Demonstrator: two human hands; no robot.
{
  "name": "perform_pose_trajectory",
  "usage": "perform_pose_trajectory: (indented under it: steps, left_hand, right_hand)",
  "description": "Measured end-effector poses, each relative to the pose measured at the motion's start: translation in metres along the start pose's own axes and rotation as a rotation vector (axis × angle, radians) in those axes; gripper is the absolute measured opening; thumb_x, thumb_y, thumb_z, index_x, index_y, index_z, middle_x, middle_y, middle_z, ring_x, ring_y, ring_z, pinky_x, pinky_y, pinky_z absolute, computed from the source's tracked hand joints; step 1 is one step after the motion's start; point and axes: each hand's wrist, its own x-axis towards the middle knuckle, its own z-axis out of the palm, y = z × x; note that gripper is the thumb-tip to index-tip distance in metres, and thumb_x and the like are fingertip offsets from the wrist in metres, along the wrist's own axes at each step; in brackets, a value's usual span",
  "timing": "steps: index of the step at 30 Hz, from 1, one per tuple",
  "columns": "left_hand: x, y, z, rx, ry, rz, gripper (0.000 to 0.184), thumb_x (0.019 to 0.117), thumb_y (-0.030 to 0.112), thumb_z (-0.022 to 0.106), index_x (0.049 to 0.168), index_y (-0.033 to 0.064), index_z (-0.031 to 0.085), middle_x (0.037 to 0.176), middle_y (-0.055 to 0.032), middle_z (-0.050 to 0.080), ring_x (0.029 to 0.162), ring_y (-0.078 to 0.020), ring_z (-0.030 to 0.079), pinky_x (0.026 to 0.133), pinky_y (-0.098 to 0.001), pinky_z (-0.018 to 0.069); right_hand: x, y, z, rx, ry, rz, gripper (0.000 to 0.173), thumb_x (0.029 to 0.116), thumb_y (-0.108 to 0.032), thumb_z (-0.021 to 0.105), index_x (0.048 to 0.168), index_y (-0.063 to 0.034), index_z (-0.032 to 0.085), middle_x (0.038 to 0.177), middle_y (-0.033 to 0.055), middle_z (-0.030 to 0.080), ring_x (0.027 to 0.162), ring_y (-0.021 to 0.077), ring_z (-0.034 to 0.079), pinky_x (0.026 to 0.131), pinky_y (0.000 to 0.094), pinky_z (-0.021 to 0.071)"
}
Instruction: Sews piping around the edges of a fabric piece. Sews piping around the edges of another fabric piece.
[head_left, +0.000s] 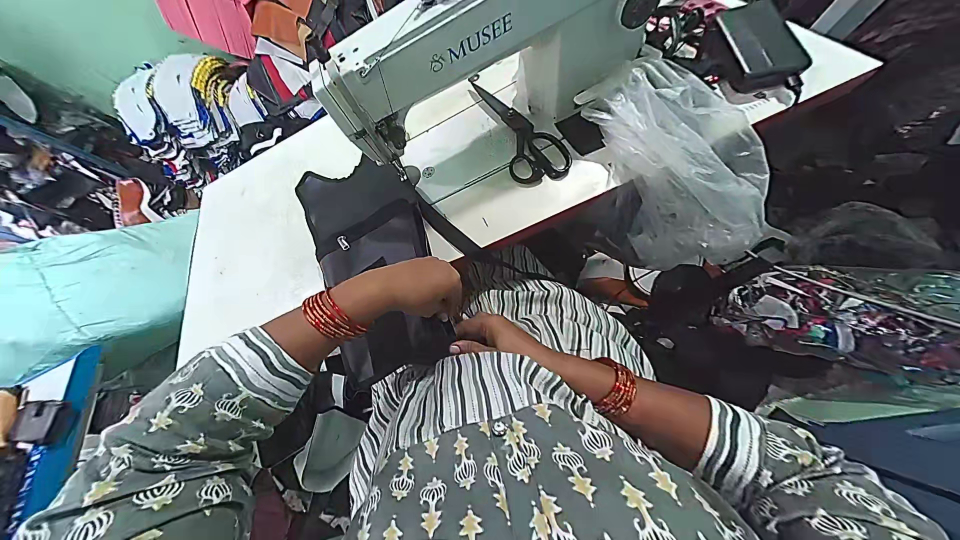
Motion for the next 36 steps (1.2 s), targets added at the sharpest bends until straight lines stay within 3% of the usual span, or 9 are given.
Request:
perform_pose_trajectory:
  steps: [3,8,11,14,17,20,24,31,36]
  left_hand:
    - [0.001,0.003,-0.004,-0.028,-0.012,-0.010,0.009,0.0921,0.001,0.068,0.091,-0.0036,0.076,0.093,-0.0192,0.073,0.091,-0.0336,0.070,0.087,-0.0518,0.0528]
    - [-0.004,-0.008,-0.015,-0.078,0.013,0.014,0.009,0.0840,0.004,0.079,0.087,-0.0031,0.075,0.093,-0.0195,0.070,0.093,-0.0336,0.066,0.086,-0.0502,0.0516]
    - [-0.012,0.000,-0.034,0.007,-0.147,-0.351,0.036,0.0988,0.029,0.069,0.088,-0.0047,0.069,0.080,-0.0191,0.066,0.078,-0.0345,0.065,0.074,-0.0569,0.0506]
    - [-0.007,-0.007,-0.044,0.118,-0.226,-0.683,0.038,0.1027,0.032,0.061,0.101,-0.0058,0.069,0.103,-0.0265,0.068,0.103,-0.0457,0.065,0.086,-0.0669,0.0482]
    - [-0.001,-0.032,-0.046,0.042,-0.112,-0.885,0.037,0.1057,0.025,0.054,0.117,-0.0085,0.065,0.125,-0.0293,0.062,0.122,-0.0459,0.059,0.099,-0.0654,0.0457]
    - [0.004,-0.050,-0.054,-0.103,0.145,-1.055,0.049,0.1103,0.035,0.044,0.120,-0.0091,0.062,0.122,-0.0297,0.064,0.116,-0.0433,0.063,0.098,-0.0604,0.0485]
    - [0.014,-0.078,-0.054,-0.116,0.343,-1.022,0.058,0.1019,0.029,0.064,0.145,-0.0050,0.048,0.149,-0.0280,0.047,0.136,-0.0439,0.050,0.112,-0.0569,0.0421]
    - [0.003,-0.099,-0.058,-0.184,0.239,-0.978,0.050,0.1015,0.038,0.064,0.134,-0.0002,0.060,0.147,-0.0225,0.053,0.143,-0.0392,0.043,0.116,-0.0656,0.0255]
    - [-0.020,-0.110,-0.055,-0.273,0.219,-0.988,0.048,0.1020,0.034,0.064,0.136,-0.0007,0.059,0.139,-0.0239,0.058,0.137,-0.0386,0.048,0.116,-0.0630,0.0290]
  right_hand:
    - [0.008,0.009,0.001,-0.052,-0.019,-0.078,0.034,0.1034,-0.020,0.056,0.087,0.0086,0.065,0.074,0.0124,0.059,0.070,0.0183,0.052,0.068,0.0392,0.0420]
    - [0.009,0.011,0.000,-0.051,-0.054,-0.027,0.034,0.1041,-0.018,0.057,0.090,0.0124,0.065,0.079,0.0186,0.061,0.075,0.0234,0.056,0.072,0.0412,0.0446]
    - [0.011,0.011,-0.001,-0.070,-0.093,0.005,0.034,0.1048,-0.016,0.057,0.094,0.0143,0.066,0.086,0.0246,0.064,0.082,0.0306,0.060,0.078,0.0471,0.0460]
    - [0.013,0.010,-0.002,-0.080,-0.128,0.020,0.033,0.1048,-0.016,0.056,0.095,0.0139,0.066,0.086,0.0250,0.064,0.081,0.0315,0.060,0.079,0.0485,0.0463]
    - [0.015,-0.001,-0.005,-0.113,-0.176,0.068,0.033,0.1062,-0.014,0.054,0.104,0.0155,0.067,0.101,0.0323,0.066,0.100,0.0426,0.063,0.091,0.0540,0.0456]
    - [0.015,-0.002,-0.005,-0.104,-0.165,0.057,0.032,0.1059,-0.014,0.054,0.106,0.0152,0.068,0.105,0.0337,0.067,0.106,0.0455,0.062,0.095,0.0553,0.0450]
    - [0.013,-0.010,-0.009,-0.116,-0.190,0.099,0.031,0.1062,-0.012,0.054,0.110,0.0141,0.068,0.110,0.0340,0.066,0.112,0.0460,0.061,0.099,0.0544,0.0433]
    - [0.013,0.004,-0.004,-0.101,-0.139,0.014,0.029,0.1041,-0.011,0.056,0.101,0.0159,0.067,0.100,0.0335,0.066,0.102,0.0456,0.062,0.092,0.0558,0.0456]
    - [0.011,0.005,-0.003,-0.090,-0.123,0.012,0.028,0.1034,-0.010,0.057,0.103,0.0150,0.069,0.103,0.0339,0.067,0.105,0.0467,0.062,0.093,0.0564,0.0456]
